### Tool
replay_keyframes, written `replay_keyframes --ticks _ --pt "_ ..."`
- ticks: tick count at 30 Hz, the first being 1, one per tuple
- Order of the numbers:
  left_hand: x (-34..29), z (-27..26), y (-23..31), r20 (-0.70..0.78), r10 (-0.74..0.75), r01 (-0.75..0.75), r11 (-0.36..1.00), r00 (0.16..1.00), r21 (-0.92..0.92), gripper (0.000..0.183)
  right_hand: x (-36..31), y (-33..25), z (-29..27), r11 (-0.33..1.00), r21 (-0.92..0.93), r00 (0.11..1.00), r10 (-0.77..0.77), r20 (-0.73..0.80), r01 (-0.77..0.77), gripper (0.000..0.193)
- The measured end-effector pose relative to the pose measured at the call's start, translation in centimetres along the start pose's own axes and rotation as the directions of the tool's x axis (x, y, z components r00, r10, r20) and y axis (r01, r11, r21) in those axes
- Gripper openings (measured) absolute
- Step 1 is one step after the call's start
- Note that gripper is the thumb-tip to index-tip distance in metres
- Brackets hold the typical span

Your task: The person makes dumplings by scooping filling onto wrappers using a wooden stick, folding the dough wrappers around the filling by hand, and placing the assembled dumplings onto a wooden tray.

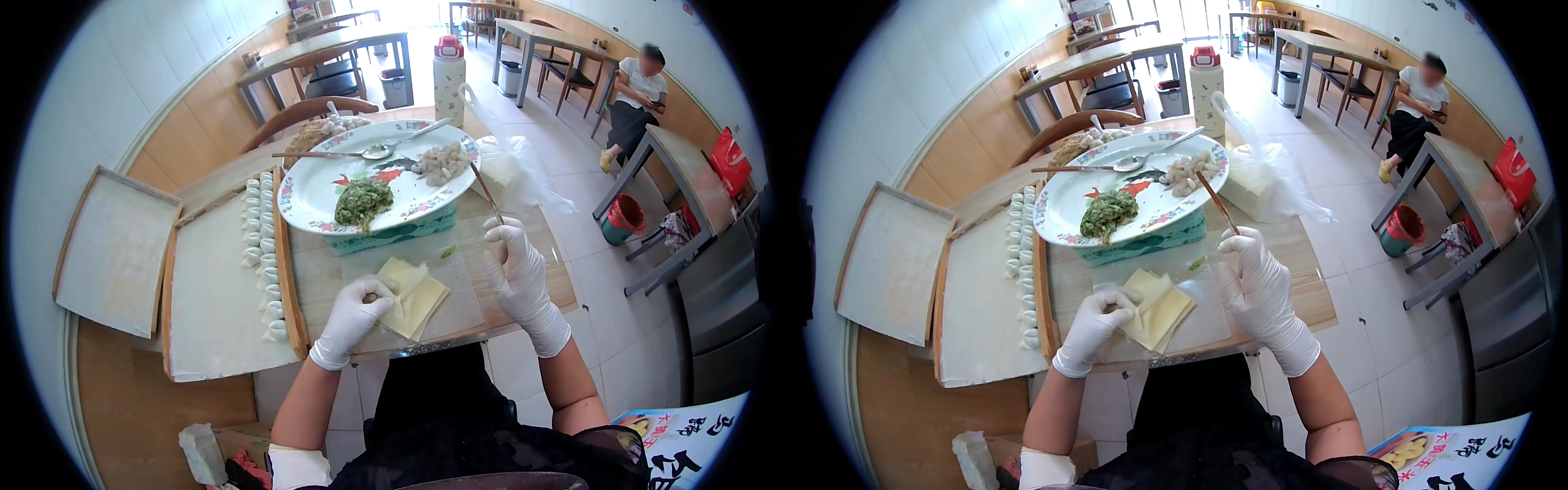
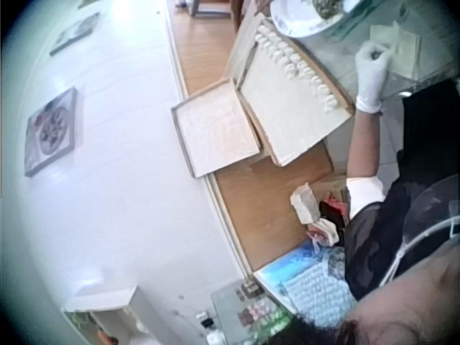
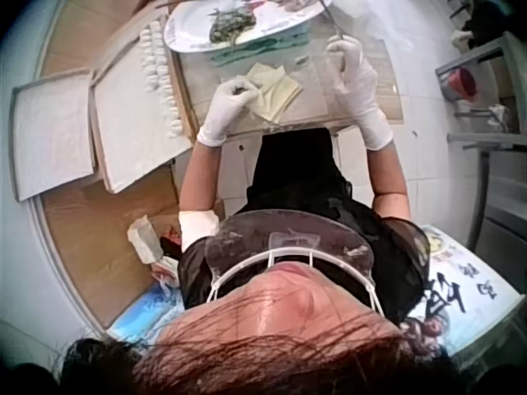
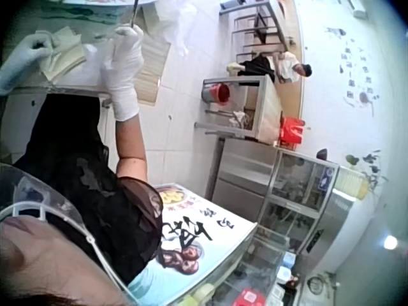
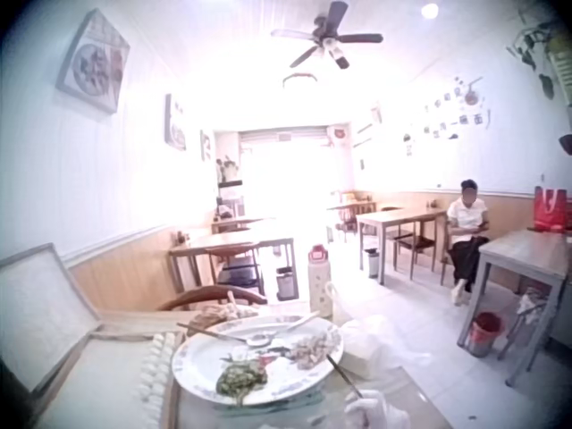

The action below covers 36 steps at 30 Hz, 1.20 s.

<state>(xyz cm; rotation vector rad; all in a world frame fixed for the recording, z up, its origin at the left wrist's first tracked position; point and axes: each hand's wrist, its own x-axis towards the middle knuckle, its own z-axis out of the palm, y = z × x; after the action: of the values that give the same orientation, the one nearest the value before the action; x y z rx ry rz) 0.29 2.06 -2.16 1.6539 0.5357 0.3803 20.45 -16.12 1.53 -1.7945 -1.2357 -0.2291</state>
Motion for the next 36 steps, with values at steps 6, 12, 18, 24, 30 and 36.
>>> replay_keyframes --ticks 6,12,18,24,30,36 --pt "-0.3 0.9 -0.6 -0.169 0.118 -0.054 0.939 0.979 0.341 0.015 -0.1 0.1 0.4 0.999 0.001 0.999 0.048 0.021 -0.048 0.028" --pt "-2.0 -0.1 -0.4 0.193 0.469 -0.468 0.588 0.862 0.659 0.050 0.2 1.8 0.0 0.992 0.125 0.999 -0.025 0.023 0.022 0.035" --pt "-2.3 0.7 0.5 0.210 0.535 -0.482 0.441 0.818 0.757 0.045 6.0 0.9 -3.4 0.885 -0.444 0.989 -0.103 0.108 0.140 0.024" --pt "-1.8 1.5 -0.3 0.281 0.635 -0.534 0.248 0.720 0.808 0.029 10.0 -0.2 -2.2 0.731 -0.654 0.978 -0.091 0.188 0.194 0.016" --pt "-1.9 0.3 -1.2 0.211 0.626 -0.474 0.289 0.751 0.832 0.029 10.1 -1.4 -1.7 0.663 -0.680 0.934 -0.088 0.346 0.314 0.017" --pt "-3.5 3.1 -1.6 0.060 0.607 -0.399 0.442 0.793 0.803 0.034 10.1 -1.7 -2.5 0.653 -0.726 0.974 -0.101 0.201 0.217 0.005"
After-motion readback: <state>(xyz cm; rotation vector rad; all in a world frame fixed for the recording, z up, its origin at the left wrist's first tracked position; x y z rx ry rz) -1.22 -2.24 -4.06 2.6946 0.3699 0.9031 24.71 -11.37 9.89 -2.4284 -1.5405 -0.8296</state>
